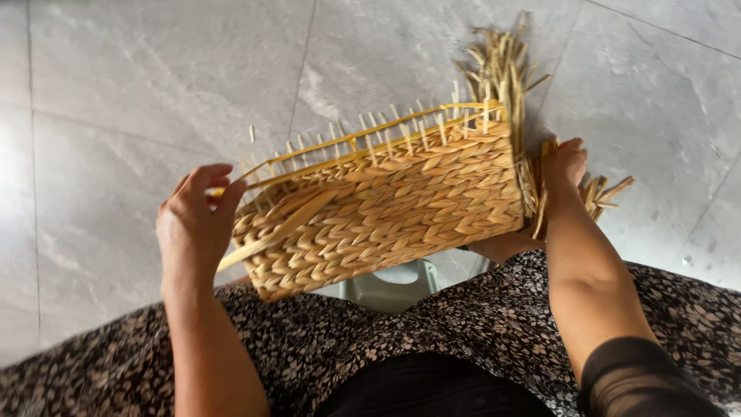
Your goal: The person sits on the floor weaving a water hyacinth basket, folding and tucking flat woven strands over the rim and around the yellow bamboo frame to finish the top edge. They pull strands tight one at a time and use scissors to trim excess material near the rim.
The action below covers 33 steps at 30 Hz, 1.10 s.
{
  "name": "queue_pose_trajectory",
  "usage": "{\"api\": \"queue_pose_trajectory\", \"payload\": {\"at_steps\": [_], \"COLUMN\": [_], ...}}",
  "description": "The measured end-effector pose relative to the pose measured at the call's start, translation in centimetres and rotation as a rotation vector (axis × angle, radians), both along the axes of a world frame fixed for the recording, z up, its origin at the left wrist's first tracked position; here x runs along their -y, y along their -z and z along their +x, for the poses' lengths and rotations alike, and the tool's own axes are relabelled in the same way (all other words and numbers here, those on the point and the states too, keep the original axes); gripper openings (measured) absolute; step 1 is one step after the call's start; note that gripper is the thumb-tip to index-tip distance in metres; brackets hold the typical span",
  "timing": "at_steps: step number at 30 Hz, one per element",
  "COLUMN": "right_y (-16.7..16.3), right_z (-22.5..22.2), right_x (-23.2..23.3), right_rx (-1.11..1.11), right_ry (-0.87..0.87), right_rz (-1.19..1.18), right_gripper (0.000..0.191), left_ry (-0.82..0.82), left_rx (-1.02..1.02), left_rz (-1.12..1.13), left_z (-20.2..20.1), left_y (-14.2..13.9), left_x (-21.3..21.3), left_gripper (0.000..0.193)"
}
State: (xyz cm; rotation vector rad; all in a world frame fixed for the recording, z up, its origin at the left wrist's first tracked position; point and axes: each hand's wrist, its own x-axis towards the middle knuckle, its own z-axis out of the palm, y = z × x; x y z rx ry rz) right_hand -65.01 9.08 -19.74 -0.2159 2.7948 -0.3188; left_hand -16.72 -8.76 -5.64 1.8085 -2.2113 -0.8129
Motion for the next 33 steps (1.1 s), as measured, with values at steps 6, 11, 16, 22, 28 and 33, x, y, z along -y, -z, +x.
{"api": "queue_pose_trajectory", "payload": {"at_steps": [6, 11, 16, 22, 28, 33], "right_y": [-2.8, -5.2, -6.2, -7.2, -13.6, -24.2], "right_z": [4.1, 5.6, 5.2, 4.9, 3.6, 12.2], "right_x": [2.6, 2.6, 2.0, 2.3, 9.2, 11.1], "right_rx": [-0.090, -0.178, 0.043, -0.161, -0.283, 0.093], "right_ry": [-0.347, -0.405, -0.358, -0.507, -0.818, -1.102], "right_rz": [0.152, -0.073, -0.066, -0.256, -0.783, -1.221], "right_gripper": [0.030, 0.026, 0.025, 0.014, 0.021, 0.006], "left_ry": [-0.033, -0.005, 0.039, 0.048, 0.048, 0.124], "left_rx": [-0.006, -0.052, -0.082, -0.099, -0.239, -0.669], "left_rz": [-0.020, -0.014, 0.006, -0.021, -0.245, -0.337], "left_z": [2.5, 4.4, 5.2, 6.1, 6.7, 4.4], "left_y": [-1.3, -2.0, -2.4, -3.6, -5.3, -8.7], "left_x": [-0.3, -1.3, -2.1, -3.2, -3.2, -4.4], "left_gripper": [0.028, 0.027, 0.031, 0.036, 0.027, 0.028]}}
